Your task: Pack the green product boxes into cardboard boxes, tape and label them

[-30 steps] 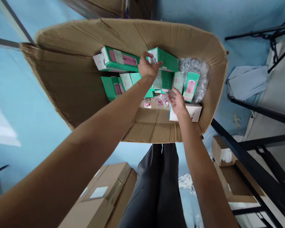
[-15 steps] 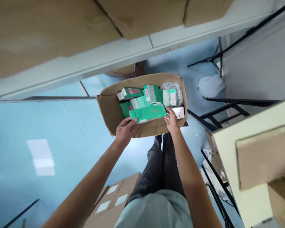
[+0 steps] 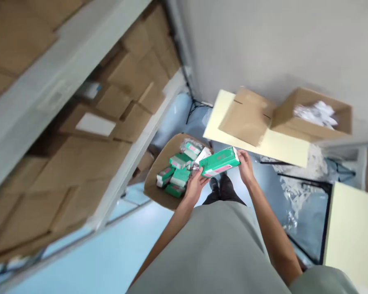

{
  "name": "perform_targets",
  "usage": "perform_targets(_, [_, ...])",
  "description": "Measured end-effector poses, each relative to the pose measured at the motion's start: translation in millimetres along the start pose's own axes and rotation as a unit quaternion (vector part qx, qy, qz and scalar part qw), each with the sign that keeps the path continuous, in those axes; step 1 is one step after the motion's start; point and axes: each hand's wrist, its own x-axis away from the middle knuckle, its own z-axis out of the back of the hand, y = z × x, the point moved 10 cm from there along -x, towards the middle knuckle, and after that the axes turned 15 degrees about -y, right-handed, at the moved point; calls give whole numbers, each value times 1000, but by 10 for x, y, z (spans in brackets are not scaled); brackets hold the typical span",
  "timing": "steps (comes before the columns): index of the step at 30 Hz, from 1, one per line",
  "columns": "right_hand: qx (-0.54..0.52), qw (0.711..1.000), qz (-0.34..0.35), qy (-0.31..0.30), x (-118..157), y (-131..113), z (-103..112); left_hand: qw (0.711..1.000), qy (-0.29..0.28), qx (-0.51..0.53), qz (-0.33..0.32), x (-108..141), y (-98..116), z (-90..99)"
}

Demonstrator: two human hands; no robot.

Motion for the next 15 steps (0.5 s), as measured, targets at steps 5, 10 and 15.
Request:
perform_targets(5, [8, 976, 77, 205, 1411, -677, 1520, 957, -182, -213, 69, 132, -544, -1619])
perform_targets(10, [-17, 910, 109, 399, 2858, -683, 2730, 885, -323, -327, 79, 409, -1427, -2880])
perform_targets(15, [-41, 824, 118, 553, 4104, -520, 3674, 784, -406, -465, 63, 699, -2477, -3891])
